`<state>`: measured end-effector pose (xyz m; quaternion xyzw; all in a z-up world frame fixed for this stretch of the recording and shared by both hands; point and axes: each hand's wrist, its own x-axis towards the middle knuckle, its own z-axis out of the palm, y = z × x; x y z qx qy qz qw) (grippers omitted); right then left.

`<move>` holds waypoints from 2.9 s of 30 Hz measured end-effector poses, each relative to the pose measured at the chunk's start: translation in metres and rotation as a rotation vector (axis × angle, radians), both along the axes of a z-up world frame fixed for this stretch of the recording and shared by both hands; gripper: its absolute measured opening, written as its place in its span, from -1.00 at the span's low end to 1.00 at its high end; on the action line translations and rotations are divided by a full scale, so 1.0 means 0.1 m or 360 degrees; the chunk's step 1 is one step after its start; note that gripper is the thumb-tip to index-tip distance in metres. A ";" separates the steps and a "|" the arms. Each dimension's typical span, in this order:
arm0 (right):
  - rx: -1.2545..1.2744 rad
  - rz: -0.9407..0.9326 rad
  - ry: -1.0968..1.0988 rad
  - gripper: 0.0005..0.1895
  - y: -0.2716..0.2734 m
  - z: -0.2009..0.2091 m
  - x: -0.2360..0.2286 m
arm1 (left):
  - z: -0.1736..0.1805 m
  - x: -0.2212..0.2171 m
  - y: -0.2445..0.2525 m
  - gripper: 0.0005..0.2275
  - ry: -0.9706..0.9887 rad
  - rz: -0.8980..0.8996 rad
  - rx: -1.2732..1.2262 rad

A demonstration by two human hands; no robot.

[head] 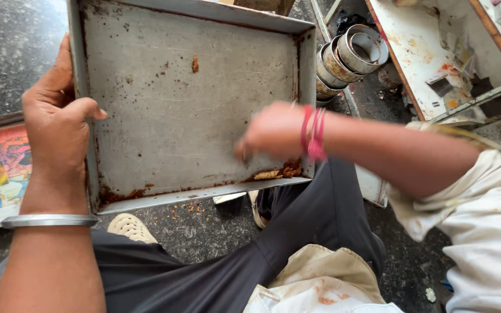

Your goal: The person sits on the floor and cleans a metal baking tray. They use a small metal scraper to remove debris, then apply a white paste with a cloth to the tray's surface. Finally, they place a piece of newspaper inside the tray.

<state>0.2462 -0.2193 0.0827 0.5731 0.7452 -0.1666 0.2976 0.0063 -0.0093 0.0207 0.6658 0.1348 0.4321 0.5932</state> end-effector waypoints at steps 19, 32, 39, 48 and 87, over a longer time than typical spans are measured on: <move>0.0708 -0.0320 0.0964 -0.71 0.23 0.02 1.11 | -0.24 0.00 0.10 -0.30 0.0044 -0.0053 -0.0077; 0.0382 -0.0686 0.1314 -0.65 -0.58 -0.51 0.24 | -0.02 -0.09 -0.07 -0.43 0.0024 0.0001 -0.0063; 0.0691 -0.1229 0.1948 -0.69 -0.62 -0.77 0.33 | -0.09 -0.09 0.02 -0.48 0.0006 -0.0057 -0.0030; 0.0571 -0.0941 0.1134 -0.66 -0.53 -0.46 0.38 | -0.08 -0.10 -0.01 -0.53 0.0038 -0.0046 -0.0046; 0.1314 -0.1342 0.1043 -0.62 -1.21 -0.83 -0.10 | -0.41 -0.07 0.20 -0.81 -0.0099 -0.0117 -0.0104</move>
